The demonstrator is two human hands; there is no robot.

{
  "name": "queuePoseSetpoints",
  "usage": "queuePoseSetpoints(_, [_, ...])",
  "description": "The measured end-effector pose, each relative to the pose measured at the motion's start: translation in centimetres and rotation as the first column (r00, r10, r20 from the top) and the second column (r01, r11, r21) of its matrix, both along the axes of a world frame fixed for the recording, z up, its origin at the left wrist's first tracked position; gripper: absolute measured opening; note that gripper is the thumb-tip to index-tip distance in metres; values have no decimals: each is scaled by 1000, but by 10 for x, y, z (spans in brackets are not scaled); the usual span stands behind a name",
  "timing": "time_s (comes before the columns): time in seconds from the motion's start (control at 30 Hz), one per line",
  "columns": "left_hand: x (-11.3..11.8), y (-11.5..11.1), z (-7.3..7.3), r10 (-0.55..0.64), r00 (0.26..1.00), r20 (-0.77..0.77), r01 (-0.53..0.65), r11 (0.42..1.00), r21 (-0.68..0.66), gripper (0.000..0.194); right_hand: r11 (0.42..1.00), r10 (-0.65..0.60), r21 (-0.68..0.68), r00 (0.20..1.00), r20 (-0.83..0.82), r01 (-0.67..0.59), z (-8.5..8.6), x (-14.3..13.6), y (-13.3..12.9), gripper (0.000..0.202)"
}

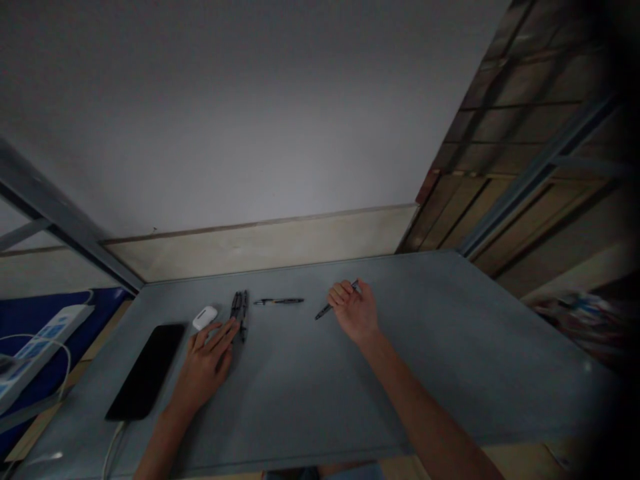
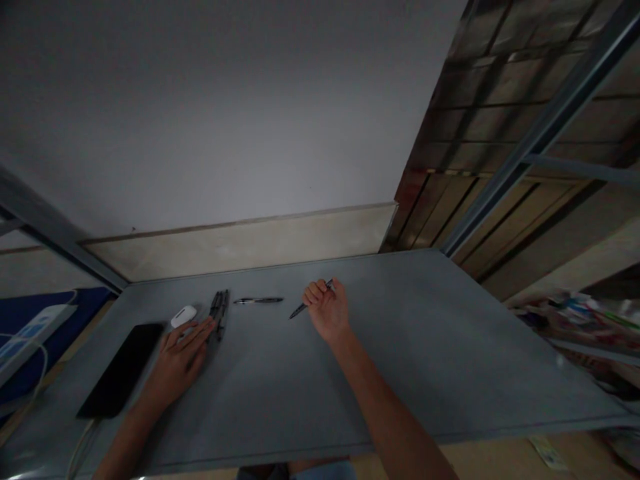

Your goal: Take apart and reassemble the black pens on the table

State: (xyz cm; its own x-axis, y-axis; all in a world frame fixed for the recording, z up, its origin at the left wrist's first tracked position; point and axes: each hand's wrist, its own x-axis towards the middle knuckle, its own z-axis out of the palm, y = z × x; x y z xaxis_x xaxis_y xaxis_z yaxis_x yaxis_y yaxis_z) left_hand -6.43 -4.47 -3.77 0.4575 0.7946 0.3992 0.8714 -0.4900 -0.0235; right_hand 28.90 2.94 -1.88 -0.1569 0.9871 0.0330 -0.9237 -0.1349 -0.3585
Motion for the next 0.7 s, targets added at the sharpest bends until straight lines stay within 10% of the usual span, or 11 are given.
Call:
queuePoseSetpoints(0.53, [110,37,37,-50,988,145,86,963,-256,29,998,-56,11,998,10,55,1,1,-1,35])
queuePoseSetpoints(0.7, [121,62,28,-25,992,121,48,981,-190,28,998,-61,22,998,27,61,-2,2,-1,34])
